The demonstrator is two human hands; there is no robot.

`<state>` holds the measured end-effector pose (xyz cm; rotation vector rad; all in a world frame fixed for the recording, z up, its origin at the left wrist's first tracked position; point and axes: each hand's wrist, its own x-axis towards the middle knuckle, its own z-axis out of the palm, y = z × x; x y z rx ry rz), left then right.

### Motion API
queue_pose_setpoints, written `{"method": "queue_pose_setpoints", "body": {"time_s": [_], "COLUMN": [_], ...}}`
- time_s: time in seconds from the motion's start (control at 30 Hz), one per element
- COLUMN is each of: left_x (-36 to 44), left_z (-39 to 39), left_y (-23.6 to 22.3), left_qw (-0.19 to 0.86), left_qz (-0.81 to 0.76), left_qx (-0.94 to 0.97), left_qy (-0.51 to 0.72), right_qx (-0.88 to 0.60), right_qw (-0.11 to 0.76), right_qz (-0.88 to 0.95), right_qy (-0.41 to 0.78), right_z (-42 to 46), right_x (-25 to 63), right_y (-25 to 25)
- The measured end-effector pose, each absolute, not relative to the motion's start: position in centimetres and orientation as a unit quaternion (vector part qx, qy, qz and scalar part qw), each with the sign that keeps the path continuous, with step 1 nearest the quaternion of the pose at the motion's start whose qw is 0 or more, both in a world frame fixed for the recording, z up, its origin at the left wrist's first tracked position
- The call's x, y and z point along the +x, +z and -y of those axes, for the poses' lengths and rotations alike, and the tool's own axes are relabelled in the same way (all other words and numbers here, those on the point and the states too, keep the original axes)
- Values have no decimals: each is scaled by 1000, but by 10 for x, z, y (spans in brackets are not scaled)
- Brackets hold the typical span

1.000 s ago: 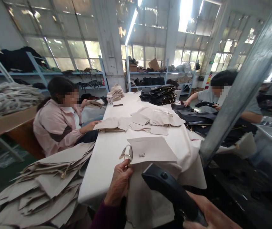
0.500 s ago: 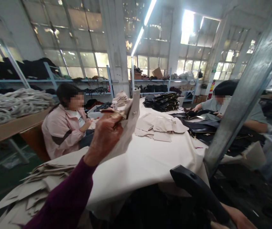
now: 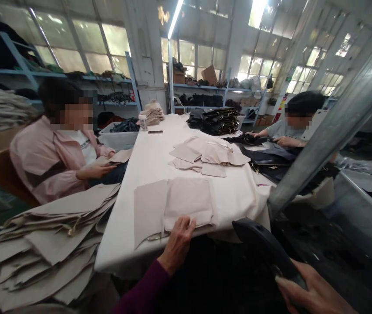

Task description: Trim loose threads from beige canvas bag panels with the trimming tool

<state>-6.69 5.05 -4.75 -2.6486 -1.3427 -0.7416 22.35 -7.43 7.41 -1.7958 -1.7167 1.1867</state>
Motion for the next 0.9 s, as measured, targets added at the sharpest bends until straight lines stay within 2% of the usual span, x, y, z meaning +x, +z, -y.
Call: {"method": "queue_pose_setpoints", "body": {"time_s": [0.2, 0.53, 0.9], "left_x": [-72, -74, -74], "left_z": [-53, -55, -56], "left_y": [-53, -63, -57], "left_qw": [14, 12, 6], "left_qz": [415, 406, 421], "left_qx": [-855, -853, -851], "left_qy": [-310, -327, -314], "right_qx": [-585, -579, -626], "right_qw": [205, 192, 188], "right_qz": [620, 613, 619], "right_qy": [481, 503, 436], "right_z": [46, -8, -28], "right_x": [205, 173, 178], "right_y": [61, 61, 94]}}
